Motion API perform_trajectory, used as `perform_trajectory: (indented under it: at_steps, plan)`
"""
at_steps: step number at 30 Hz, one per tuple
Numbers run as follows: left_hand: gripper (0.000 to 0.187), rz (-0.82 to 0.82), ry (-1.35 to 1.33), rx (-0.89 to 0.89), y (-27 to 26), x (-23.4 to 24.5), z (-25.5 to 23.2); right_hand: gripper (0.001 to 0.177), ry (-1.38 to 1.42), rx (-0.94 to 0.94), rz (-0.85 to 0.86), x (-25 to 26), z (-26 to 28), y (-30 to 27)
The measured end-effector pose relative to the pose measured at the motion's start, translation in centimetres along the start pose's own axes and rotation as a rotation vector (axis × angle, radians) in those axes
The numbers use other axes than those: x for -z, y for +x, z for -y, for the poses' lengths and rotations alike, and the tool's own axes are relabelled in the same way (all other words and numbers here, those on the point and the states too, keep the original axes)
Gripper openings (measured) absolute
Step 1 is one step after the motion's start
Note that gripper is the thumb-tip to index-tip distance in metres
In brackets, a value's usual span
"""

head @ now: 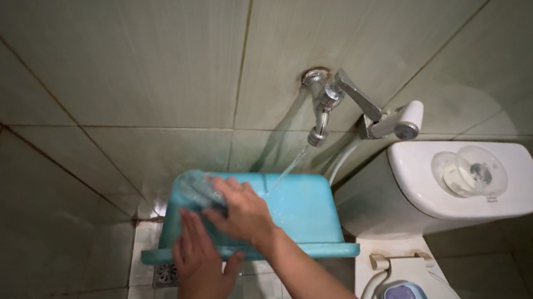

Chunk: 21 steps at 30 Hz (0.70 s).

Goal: The person scrubs a light blue plastic basin with a brush and rinses it with water from a wall-mounted tap. They repeatedly scrub the interior and exterior surfaces of the basin and rinse it thoroughly.

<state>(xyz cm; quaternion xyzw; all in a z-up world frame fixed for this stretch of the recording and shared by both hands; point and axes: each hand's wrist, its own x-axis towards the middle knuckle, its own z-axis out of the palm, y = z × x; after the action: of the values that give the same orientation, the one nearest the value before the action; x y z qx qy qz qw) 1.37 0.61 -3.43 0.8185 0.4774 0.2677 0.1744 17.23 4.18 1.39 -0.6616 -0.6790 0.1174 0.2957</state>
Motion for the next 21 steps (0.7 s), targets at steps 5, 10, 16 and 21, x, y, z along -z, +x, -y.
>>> perform_trajectory:
  at_steps: [5, 10, 16, 21]
  plan:
    - [0.119, -0.017, -0.004, 0.025, 0.7, -0.2, -0.5, 0.071, 0.089, -0.111, 0.303, 6.4, -0.8, -4.0]
    - [0.116, 0.048, 0.033, 0.042, 0.4, -0.1, -0.7, 0.07, -0.057, -0.1, 0.034, 3.4, -3.5, 0.3]
    - [0.122, 0.086, -0.01, 0.093, -0.5, 0.5, -0.1, 0.065, 0.076, -0.074, 0.165, -2.3, 2.6, 1.6]
    - [0.128, 0.124, -0.046, 0.168, 0.9, 0.7, -0.8, 0.07, 0.121, 0.067, 0.208, 6.8, -2.6, -5.2]
